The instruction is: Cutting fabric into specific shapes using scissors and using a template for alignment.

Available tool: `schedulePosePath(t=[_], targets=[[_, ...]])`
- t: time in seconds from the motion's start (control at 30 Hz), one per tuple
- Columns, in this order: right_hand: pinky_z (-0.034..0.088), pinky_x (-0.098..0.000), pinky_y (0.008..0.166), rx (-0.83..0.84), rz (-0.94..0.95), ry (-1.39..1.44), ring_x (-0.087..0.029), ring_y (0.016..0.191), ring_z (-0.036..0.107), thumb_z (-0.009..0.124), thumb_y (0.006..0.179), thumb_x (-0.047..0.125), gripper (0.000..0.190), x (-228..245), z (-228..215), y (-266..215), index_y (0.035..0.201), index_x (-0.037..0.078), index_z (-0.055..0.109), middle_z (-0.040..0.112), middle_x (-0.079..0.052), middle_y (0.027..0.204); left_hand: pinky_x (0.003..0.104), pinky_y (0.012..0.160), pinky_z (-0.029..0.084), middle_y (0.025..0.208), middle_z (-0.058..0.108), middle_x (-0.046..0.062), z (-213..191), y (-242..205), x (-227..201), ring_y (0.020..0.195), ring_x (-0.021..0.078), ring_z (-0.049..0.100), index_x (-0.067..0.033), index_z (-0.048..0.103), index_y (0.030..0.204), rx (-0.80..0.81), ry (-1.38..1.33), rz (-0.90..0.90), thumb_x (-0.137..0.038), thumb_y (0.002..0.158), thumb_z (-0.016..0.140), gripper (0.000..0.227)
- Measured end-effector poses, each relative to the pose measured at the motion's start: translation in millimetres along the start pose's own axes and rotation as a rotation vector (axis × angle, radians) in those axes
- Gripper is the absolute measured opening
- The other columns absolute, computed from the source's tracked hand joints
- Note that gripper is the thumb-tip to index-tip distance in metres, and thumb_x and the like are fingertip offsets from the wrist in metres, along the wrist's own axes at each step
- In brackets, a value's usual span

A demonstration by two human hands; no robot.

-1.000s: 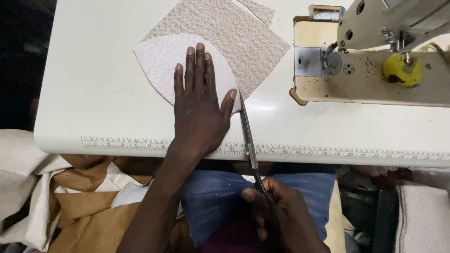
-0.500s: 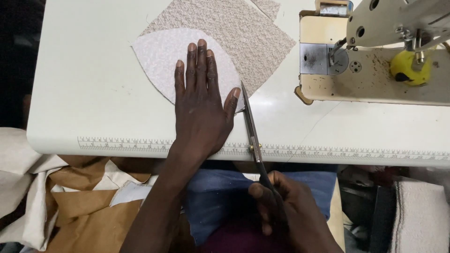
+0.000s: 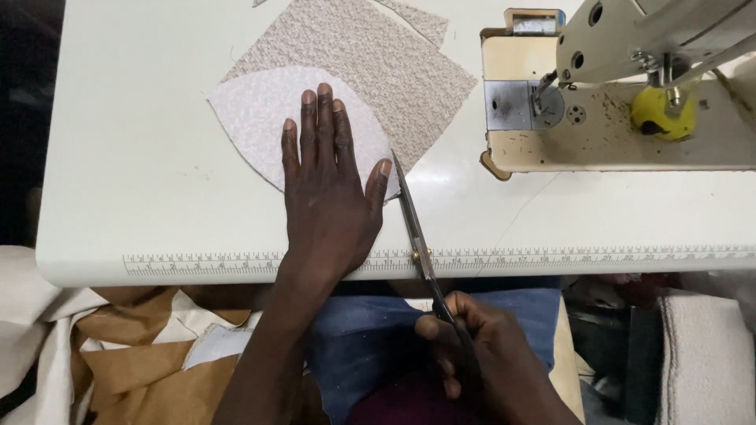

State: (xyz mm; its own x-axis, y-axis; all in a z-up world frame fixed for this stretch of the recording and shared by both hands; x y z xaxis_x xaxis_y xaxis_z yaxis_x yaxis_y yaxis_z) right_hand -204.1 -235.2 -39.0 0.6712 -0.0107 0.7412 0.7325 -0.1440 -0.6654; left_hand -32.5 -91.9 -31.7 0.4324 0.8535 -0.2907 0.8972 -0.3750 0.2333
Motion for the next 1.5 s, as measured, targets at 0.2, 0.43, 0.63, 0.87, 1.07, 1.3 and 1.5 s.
schedulePosePath(t=[0.2,0.43,0.63,0.87,1.07,1.3,1.5], targets=[[0.042,-0.0345,0.048,-0.001,0.064,-0.137,-0.020,0.039,0.054,0.079,0.092,0.025,0.038,20,-6,1,0.072,0.006,0.053,0.059,-0.012,0.048,0.052,0.134,0.006,0.173,0.012,0.023,0,0,0,0.162,0.0365,0.008,0.0069,0.016,0.163,-0.052,0.000,0.029,-0.041,0.115,0.038,0.071],[0.039,-0.0361,0.040,-0.063,0.104,-0.082,-0.025,0.036,0.051,0.088,0.088,0.018,0.046,37,-6,4,0.069,0.004,0.049,0.054,-0.015,0.049,0.052,0.134,0.006,0.173,0.012,0.023,-1,0,-1,0.163,0.0369,0.008,0.0064,0.015,0.163,-0.043,0.009,0.026,-0.040,0.114,0.036,0.071],[0.037,-0.0337,0.044,-0.032,0.053,-0.159,-0.020,0.034,0.045,0.086,0.088,0.026,0.047,37,-6,6,0.063,0.005,0.052,0.052,-0.014,0.035,0.052,0.134,0.005,0.173,0.013,0.023,-3,1,-2,0.162,0.0363,0.009,0.0073,0.019,0.163,-0.034,-0.008,0.021,-0.040,0.114,0.035,0.070],[0.039,-0.0340,0.040,-0.012,0.067,-0.163,-0.021,0.034,0.052,0.087,0.089,0.021,0.046,31,-16,13,0.068,0.005,0.049,0.055,-0.012,0.050,0.053,0.133,0.007,0.172,0.014,0.025,-2,0,-2,0.162,0.0381,0.010,0.0086,0.020,0.162,-0.061,0.014,0.044,-0.039,0.113,0.039,0.071],[0.045,-0.0333,0.051,0.012,0.031,-0.321,-0.021,0.039,0.062,0.087,0.086,0.031,0.042,51,-24,14,0.067,0.004,0.060,0.064,-0.011,0.048,0.053,0.133,0.009,0.172,0.017,0.025,0,0,-2,0.162,0.0382,0.013,0.0088,0.021,0.162,-0.085,0.011,0.050,-0.038,0.113,0.040,0.070],[0.041,-0.0314,0.049,-0.013,0.034,-0.462,-0.017,0.037,0.057,0.085,0.083,0.040,0.046,64,-25,17,0.067,0.008,0.056,0.066,-0.012,0.040,0.053,0.134,0.007,0.173,0.014,0.024,-2,0,-1,0.162,0.0381,0.011,0.0071,0.018,0.163,-0.066,0.005,0.043,-0.039,0.113,0.040,0.071],[0.035,-0.0324,0.045,-0.015,0.020,-0.369,-0.018,0.032,0.047,0.088,0.083,0.036,0.050,58,-28,22,0.065,0.007,0.051,0.058,-0.014,0.034,0.053,0.134,0.008,0.172,0.015,0.025,-2,0,-2,0.162,0.0385,0.012,0.0073,0.019,0.162,-0.074,-0.001,0.048,-0.039,0.114,0.041,0.071]])
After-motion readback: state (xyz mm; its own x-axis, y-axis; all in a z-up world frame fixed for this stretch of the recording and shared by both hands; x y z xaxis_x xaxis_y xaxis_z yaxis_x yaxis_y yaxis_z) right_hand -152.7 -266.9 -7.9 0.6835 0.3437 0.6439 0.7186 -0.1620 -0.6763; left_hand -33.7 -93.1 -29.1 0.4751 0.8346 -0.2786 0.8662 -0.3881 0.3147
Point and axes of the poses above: each hand's wrist, its own y-axis towards the middle knuckle, its own z-axis out of the palm, x = y × z, the point moved 4 cm from there along y, towards the middle knuckle
